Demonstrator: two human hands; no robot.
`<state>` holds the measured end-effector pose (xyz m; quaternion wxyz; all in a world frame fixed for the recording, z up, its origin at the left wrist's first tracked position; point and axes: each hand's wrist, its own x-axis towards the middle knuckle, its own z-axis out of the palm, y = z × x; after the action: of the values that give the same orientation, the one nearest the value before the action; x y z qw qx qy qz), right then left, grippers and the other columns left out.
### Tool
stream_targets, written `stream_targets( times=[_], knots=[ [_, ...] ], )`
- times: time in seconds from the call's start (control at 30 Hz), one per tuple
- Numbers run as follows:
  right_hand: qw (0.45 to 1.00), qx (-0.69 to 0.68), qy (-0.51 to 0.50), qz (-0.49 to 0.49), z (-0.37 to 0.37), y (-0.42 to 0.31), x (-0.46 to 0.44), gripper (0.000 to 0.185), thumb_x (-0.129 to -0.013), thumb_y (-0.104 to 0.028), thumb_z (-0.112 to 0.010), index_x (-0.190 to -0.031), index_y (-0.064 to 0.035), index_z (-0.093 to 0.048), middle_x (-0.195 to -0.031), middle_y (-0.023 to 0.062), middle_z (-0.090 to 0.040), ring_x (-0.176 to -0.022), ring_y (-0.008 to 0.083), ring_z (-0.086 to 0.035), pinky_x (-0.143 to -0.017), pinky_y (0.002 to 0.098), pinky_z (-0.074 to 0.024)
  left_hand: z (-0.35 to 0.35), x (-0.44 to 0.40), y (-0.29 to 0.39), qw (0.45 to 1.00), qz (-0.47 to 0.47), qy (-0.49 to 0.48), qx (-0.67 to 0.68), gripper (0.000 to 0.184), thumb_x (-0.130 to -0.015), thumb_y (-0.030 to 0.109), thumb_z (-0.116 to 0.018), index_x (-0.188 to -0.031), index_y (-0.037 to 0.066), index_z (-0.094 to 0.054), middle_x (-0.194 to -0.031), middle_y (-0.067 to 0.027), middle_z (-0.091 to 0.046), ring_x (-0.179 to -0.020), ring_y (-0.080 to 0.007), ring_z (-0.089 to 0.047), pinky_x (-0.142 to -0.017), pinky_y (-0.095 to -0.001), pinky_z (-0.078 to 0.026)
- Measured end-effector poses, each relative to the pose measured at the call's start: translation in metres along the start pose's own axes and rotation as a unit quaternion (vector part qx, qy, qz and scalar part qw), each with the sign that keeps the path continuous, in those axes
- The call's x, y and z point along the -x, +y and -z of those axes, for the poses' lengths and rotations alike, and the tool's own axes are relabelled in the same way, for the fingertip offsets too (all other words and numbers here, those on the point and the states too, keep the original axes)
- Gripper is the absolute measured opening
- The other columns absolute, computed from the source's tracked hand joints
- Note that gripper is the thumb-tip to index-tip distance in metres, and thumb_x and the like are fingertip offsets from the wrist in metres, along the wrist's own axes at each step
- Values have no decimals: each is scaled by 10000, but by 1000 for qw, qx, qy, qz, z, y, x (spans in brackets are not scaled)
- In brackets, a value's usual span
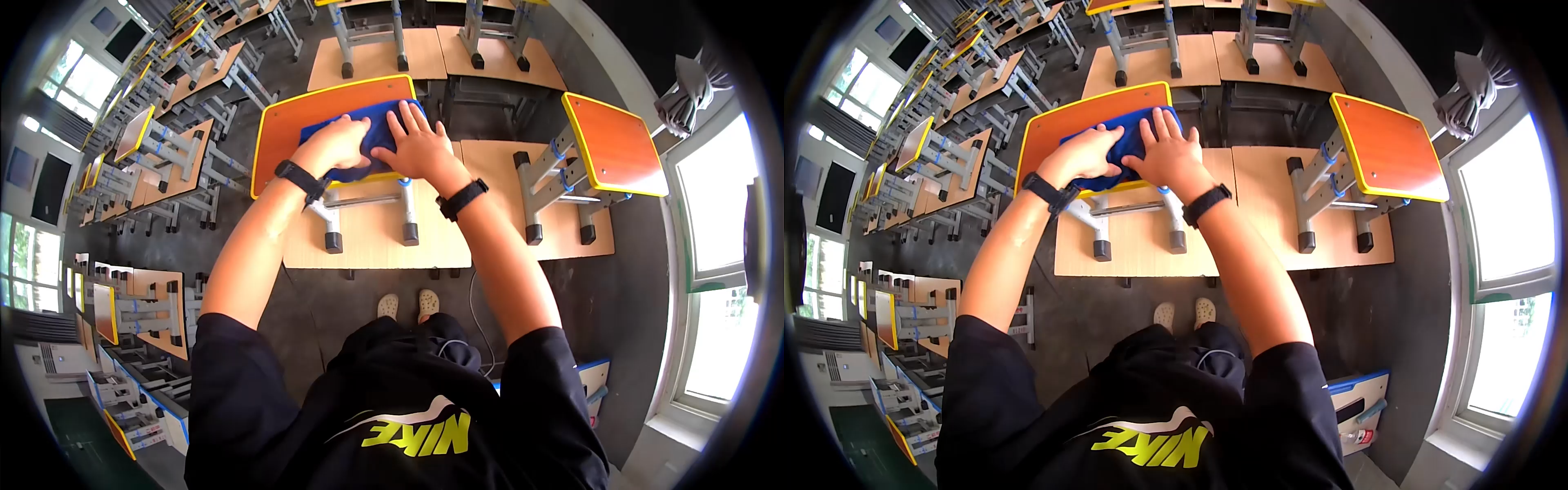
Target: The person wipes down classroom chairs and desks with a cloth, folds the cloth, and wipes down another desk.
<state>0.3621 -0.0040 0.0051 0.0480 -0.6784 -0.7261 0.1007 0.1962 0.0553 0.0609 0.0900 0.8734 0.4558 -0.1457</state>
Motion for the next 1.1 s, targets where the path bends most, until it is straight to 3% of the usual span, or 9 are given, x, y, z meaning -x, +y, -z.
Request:
stream_targets(
  times=[0.1,0.2,0.43,0.67,0.77,0.8,0.87,0.93,1.1],
  knots=[
    [1000,6,-13,-11,3,-5,14,924,-973,-747,-414,-1667,-174,-204,-1751,94,-77,-1616,245,-72,-1247,605,-180,1,8,7,1000,-8,7,-16,902,-741,299,-909,-1468,-31,-490,-1309,-299,-637,-1251,-412,-607,-1067,-431,-496],
    [999,15,-38,-24,5,-10,22,919,-977,-752,-394,-1671,-188,-185,-1752,88,-73,-1616,257,-64,-1255,585,-175,-2,10,7,998,-37,32,-43,809,-735,307,-910,-1378,-34,-556,-1148,-261,-709,-1102,-395,-684,-942,-433,-558],
    [998,-6,-48,-48,4,-11,20,923,-968,-773,-399,-1673,-219,-180,-1756,64,-56,-1618,243,-37,-1255,581,-179,7,4,11,999,0,-16,-42,774,-747,346,-908,-1329,-41,-577,-1229,-262,-688,-1171,-400,-656,-986,-439,-542],
    [996,-27,-76,-44,7,-4,4,970,-940,-790,-446,-1678,-226,-162,-1755,87,-30,-1618,272,2,-1255,570,-195,12,-14,9,993,6,-3,-116,955,-720,436,-929,-1431,-51,-517,-1321,-263,-657,-1241,-386,-634,-1020,-441,-531],
    [995,-44,-88,-28,8,1,-4,1050,-908,-786,-509,-1675,-163,-155,-1748,142,-4,-1614,309,20,-1276,518,-160,26,-34,15,985,10,-108,-134,968,-674,453,-954,-1412,-38,-565,-1356,-231,-651,-1231,-371,-646,-1001,-449,-544],
    [995,-46,-80,-27,3,5,-10,1063,-893,-787,-531,-1676,-175,-153,-1751,122,0,-1616,293,20,-1255,558,-190,24,-46,10,986,-21,-107,-130,840,-652,418,-969,-1301,-24,-671,-1313,-206,-684,-1183,-361,-674,-978,-436,-558],
    [997,-49,-61,-22,-9,14,-27,1092,-863,-788,-575,-1678,-199,-149,-1757,84,6,-1619,260,18,-1211,636,-249,27,-56,10,981,-41,-125,-140,751,-644,391,-973,-1219,-19,-718,-1260,-199,-710,-1151,-353,-690,-972,-418,-561],
    [996,-53,-70,-29,-4,13,-36,1103,-856,-786,-585,-1678,-197,-145,-1757,82,3,-1619,261,20,-1209,641,-252,34,-69,11,980,-39,-121,-152,658,-636,335,-974,-1146,-18,-753,-1154,-197,-748,-1091,-341,-715,-951,-394,-568],
    [993,-81,-74,-43,3,18,-61,1106,-855,-768,-600,-1680,-196,-136,-1756,90,2,-1618,262,23,-1229,608,-239,44,-93,-5,985,-49,-124,-112,665,-626,324,-978,-1150,-17,-750,-1160,-204,-743,-1105,-349,-706,-944,-405,-569]
  ],
)
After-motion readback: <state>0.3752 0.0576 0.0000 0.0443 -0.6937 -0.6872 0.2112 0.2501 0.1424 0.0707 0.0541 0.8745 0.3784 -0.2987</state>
